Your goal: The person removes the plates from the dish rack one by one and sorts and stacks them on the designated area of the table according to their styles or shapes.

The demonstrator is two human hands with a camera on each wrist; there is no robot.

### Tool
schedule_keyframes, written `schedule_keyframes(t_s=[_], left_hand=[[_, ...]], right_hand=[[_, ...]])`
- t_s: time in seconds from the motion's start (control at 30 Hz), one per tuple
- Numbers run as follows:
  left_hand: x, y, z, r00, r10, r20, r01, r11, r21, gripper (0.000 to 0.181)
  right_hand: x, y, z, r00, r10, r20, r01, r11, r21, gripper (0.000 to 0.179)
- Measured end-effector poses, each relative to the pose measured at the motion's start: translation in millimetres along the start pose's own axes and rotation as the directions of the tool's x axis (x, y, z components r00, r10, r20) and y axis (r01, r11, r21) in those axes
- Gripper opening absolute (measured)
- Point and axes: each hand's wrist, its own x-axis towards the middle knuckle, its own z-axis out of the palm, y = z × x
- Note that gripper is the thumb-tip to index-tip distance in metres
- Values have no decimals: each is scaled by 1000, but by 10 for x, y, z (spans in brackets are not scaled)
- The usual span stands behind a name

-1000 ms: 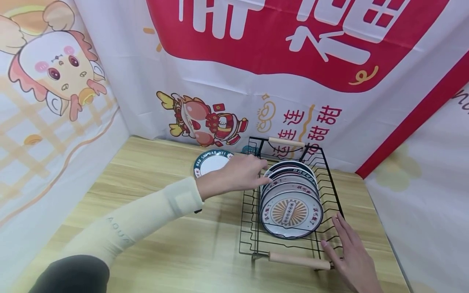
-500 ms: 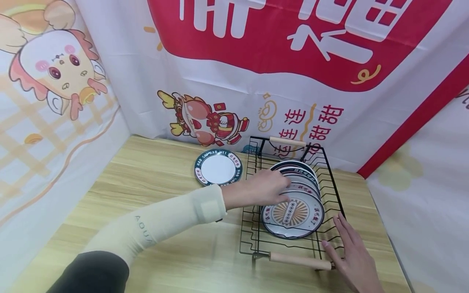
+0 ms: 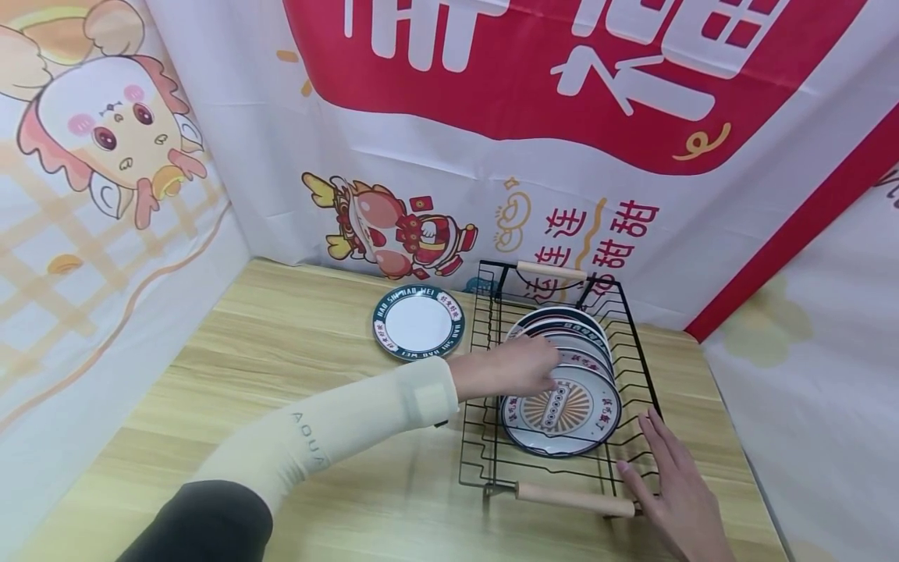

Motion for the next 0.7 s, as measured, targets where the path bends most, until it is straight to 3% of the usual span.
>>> schedule_keyframes(t_s=[0.3, 0.53, 0.7], left_hand=[[82, 25, 29, 998, -16, 60, 17, 1000, -9, 4], [77, 17, 62, 999, -3, 49, 3, 1000, -1, 8], [6, -28, 79, 1000, 5, 28, -3, 998, -70, 13]], right_hand=[[-14, 16, 5, 1000, 17, 11, -17, 1000, -6, 81], [-28, 11, 14, 1000, 17, -1, -17, 1000, -2, 81], [-10, 6, 4, 1000, 6, -8, -6, 1000, 15, 81]])
